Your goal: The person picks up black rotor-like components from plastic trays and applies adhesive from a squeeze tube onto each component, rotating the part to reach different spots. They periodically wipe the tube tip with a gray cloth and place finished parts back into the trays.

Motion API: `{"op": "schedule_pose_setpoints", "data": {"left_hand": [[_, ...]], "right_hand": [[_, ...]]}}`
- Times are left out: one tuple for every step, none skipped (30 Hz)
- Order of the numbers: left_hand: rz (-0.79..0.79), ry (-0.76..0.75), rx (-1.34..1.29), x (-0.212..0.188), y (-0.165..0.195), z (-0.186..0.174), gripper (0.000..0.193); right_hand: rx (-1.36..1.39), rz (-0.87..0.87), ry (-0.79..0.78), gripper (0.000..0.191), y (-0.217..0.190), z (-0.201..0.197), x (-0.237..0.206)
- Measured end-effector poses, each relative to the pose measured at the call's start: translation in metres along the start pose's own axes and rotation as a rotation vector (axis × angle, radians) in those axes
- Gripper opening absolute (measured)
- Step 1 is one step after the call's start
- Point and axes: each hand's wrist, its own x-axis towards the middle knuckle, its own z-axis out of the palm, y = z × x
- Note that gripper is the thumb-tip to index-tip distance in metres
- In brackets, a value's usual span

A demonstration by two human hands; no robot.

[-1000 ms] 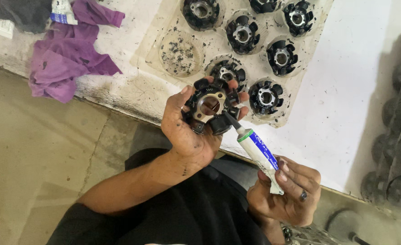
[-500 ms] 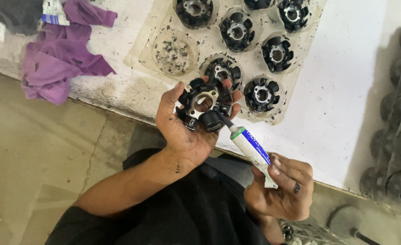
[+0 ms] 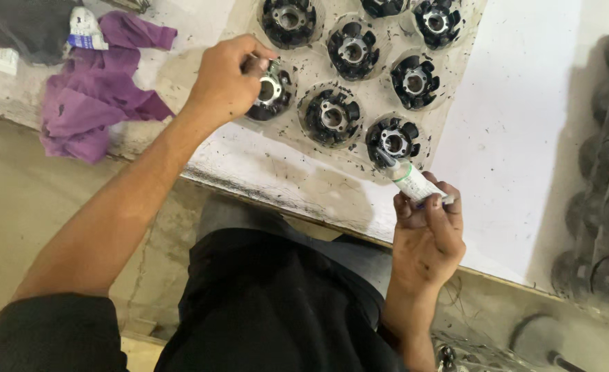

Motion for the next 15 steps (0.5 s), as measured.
{"op": "schedule_pose_setpoints", "data": {"left_hand": [[0.097,-0.024,0.196,0.003,0.000,-0.002,0.012],[0.196,-0.047,0.391,0.008,0.002,-0.003,0.010],[0.242,0.000,0.448,0.013,0.005,-0.003,0.011],[0.287,0.048,0.504,0.019,0.006,-0.002,0.013],[0.333,0.098,0.560,0.026,0.008,0.000,0.015],[0.301,0.076,0.547,0.034,0.010,0.005,0.016],[0.269,0.054,0.534,0.045,0.011,0.011,0.020],[0.234,0.033,0.522,0.055,0.012,0.015,0.027],[0.298,0.073,0.575,0.062,0.013,0.021,0.030],[0.363,0.115,0.628,0.067,0.015,0.029,0.035],[0.428,0.159,0.679,0.071,0.017,0.033,0.041],[0.430,0.171,0.701,0.074,0.020,0.035,0.043],[0.434,0.182,0.722,0.075,0.024,0.036,0.047],[0.391,0.141,0.673,0.070,0.029,0.035,0.049],[0.347,0.104,0.624,0.065,0.035,0.034,0.051]], "right_hand": [[0.015,0.021,0.004,0.021,0.002,-0.004,0.001],[0.029,0.041,0.009,0.023,0.006,-0.007,0.002],[0.042,0.060,0.013,0.024,0.009,-0.011,0.004],[0.047,0.074,0.016,0.024,0.011,-0.015,0.005],[0.053,0.087,0.018,0.024,0.014,-0.017,0.006],[0.059,0.101,0.021,0.024,0.017,-0.019,0.008],[0.048,0.088,0.026,0.024,0.017,-0.021,0.008],[0.037,0.078,0.030,0.024,0.018,-0.022,0.009],[0.025,0.070,0.032,0.024,0.019,-0.022,0.009],[0.016,0.050,0.023,0.025,0.019,-0.021,0.010],[0.007,0.027,0.015,0.025,0.019,-0.020,0.010],[-0.002,0.004,0.009,0.026,0.019,-0.019,0.009],[0.004,-0.024,0.007,0.026,0.018,-0.017,0.009],[0.007,-0.050,0.006,0.026,0.017,-0.016,0.008],[0.008,-0.072,0.004,0.027,0.016,-0.015,0.007]]}}
